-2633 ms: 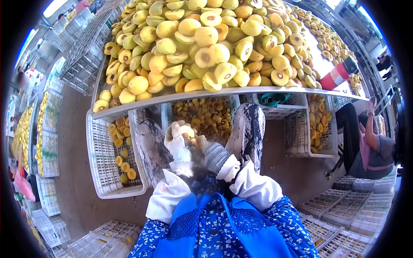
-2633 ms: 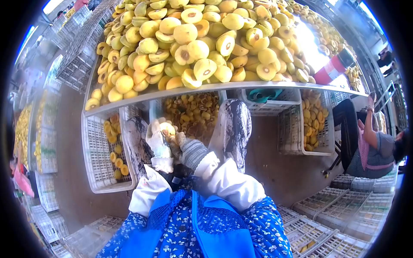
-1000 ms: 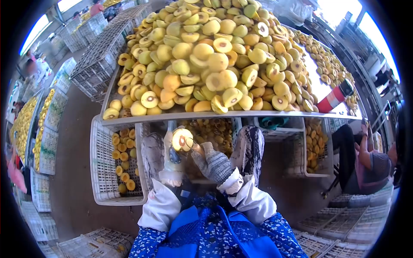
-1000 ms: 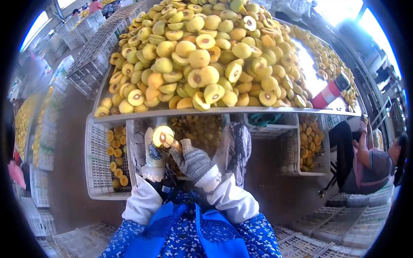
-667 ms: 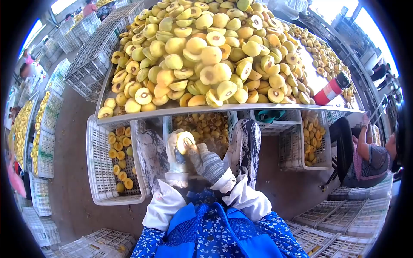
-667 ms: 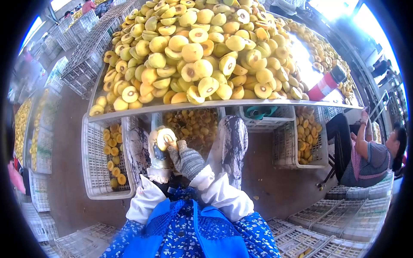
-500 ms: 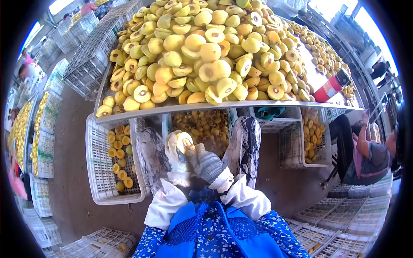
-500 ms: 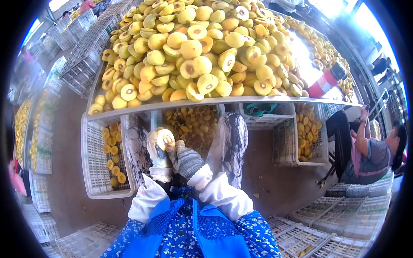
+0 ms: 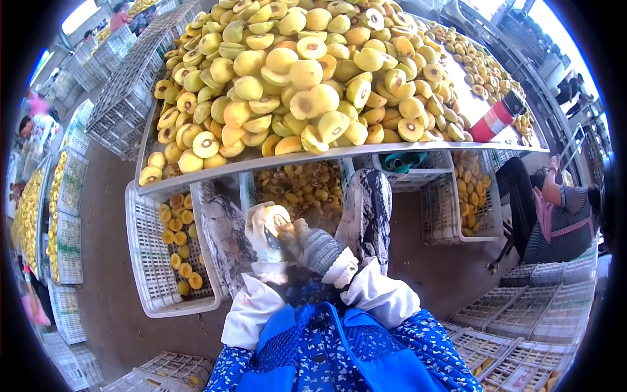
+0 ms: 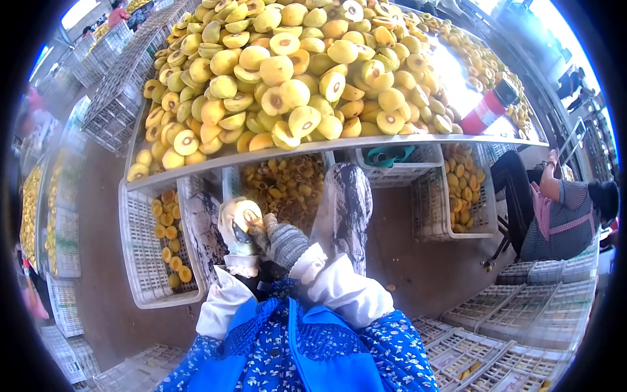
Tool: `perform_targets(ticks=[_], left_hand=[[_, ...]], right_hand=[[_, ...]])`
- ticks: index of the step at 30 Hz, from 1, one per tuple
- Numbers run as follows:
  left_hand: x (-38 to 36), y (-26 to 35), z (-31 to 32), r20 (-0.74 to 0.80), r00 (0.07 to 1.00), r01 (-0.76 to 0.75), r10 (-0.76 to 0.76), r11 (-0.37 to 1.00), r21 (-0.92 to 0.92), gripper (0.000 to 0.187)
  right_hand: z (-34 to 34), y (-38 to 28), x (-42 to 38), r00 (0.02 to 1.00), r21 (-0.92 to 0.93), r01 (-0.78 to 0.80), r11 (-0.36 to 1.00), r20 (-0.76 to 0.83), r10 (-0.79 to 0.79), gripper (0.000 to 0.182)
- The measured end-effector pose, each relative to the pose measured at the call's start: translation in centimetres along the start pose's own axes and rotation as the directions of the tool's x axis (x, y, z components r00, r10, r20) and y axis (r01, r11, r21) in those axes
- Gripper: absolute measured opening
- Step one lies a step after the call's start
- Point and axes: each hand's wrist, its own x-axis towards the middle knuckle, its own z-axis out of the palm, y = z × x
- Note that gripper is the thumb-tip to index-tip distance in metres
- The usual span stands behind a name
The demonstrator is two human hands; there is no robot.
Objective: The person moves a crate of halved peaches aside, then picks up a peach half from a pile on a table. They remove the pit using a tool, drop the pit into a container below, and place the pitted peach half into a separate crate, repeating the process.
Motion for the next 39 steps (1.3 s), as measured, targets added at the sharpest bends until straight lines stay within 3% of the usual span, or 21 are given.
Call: perform_targets(ticks=[3,5,8,9,12,16,17,20,25,28,31,32,33,34,35,36,37,38,39], left_hand=[[-0.3,0.4,0.1,0.084,0.948,0.316,-0.306,0.933,-0.175,0.027],[-0.1,1.2,0.2,0.069,0.908,0.415,-0.412,0.87,-0.265,0.025],[-0.8,0.2,0.8,0.017,0.886,0.433,-0.464,0.812,-0.391,0.022],[-0.6,0.0,1.0,-0.007,0.887,0.414,-0.462,0.801,-0.434,0.021],[-0.4,0.1,0.8,0.074,0.762,0.5,-0.643,0.512,-0.698,0.02],[-0.5,1.3,0.6,0.049,0.763,0.502,-0.644,0.544,-0.672,0.02],[-0.6,1.3,0.5,0.097,0.737,0.53,-0.669,0.483,-0.697,0.02],[-1.4,-0.1,0.9,0.065,0.769,0.502,-0.636,0.537,-0.678,0.02],[-1.5,-0.2,0.6,0.082,0.773,0.517,-0.629,0.55,-0.656,0.018],[-1.9,-0.9,0.6,0.107,0.742,0.561,-0.662,0.525,-0.64,0.016],[-1.1,0.3,0.1,0.205,0.725,0.602,-0.658,0.46,-0.653,0.017],[-0.7,0.8,-0.1,0.248,0.723,0.613,-0.645,0.434,-0.66,0.017],[-1.0,0.3,0.1,0.204,0.741,0.621,-0.64,0.537,-0.571,0.014],[-1.0,-0.2,0.2,0.246,0.765,0.613,-0.595,0.555,-0.562,0.017],[-1.2,-0.5,-0.2,0.38,0.699,0.699,-0.606,0.464,-0.544,0.017],[0.0,0.4,-0.9,0.497,0.62,0.774,-0.607,0.37,-0.514,0.017],[0.3,-0.4,-1.2,0.575,0.632,0.771,-0.519,0.351,-0.531,0.026],[0.4,-0.8,-1.3,0.639,0.563,0.818,-0.524,0.248,-0.518,0.03],[0.4,-1.0,-1.1,0.632,0.562,0.811,-0.534,0.206,-0.548,0.028]], right_hand=[[-0.1,0.4,-0.4,1.0,0.012,-0.003,1.0,0.022,0.003,0.035],[0.5,0.8,-0.2,0.998,0.042,-0.039,0.998,0.04,0.038,0.032],[1.6,0.4,-0.5,0.998,0.321,-0.037,0.946,-0.032,0.05,0.043],[1.8,0.1,-0.6,0.996,0.386,-0.06,0.921,-0.039,0.081,0.039],[2.0,-0.3,-0.5,0.992,0.435,-0.006,0.9,-0.112,0.06,0.035],[2.5,-0.1,-0.3,0.991,0.499,0.022,0.866,-0.122,0.045,0.034],[2.6,0.1,-0.3,0.988,0.455,0.058,0.888,-0.154,0.014,0.034],[3.2,0.7,-0.3,0.981,0.348,0.113,0.931,-0.188,-0.049,0.034],[2.7,0.6,-0.6,0.994,0.285,0.06,0.957,-0.1,-0.033,0.035],[2.7,1.0,-0.8,0.991,0.219,0.131,0.967,-0.051,-0.123,0.036],[2.6,0.9,-1.1,0.998,0.265,-0.05,0.963,0.052,0.038,0.035],[2.6,1.2,-1.4,0.999,0.272,0.006,0.962,0.038,-0.018,0.034],[2.5,1.5,-1.6,0.997,0.281,0.065,0.958,0.022,-0.075,0.033],[2.2,1.6,-1.7,0.991,0.291,0.126,0.948,0.006,-0.134,0.032],[1.9,1.5,-2.1,0.987,0.459,0.159,0.874,-0.048,-0.154,0.027],[2.3,1.7,-2.0,0.996,0.608,0.087,0.789,-0.041,-0.078,0.023],[2.3,1.2,-2.1,0.995,0.763,0.077,0.642,-0.017,-0.099,0.023],[2.0,0.8,-2.0,0.993,0.881,0.053,0.469,0.003,-0.118,0.023],[2.0,1.1,-2.2,0.97,0.898,-0.232,0.374,0.243,0.018,0.023]])
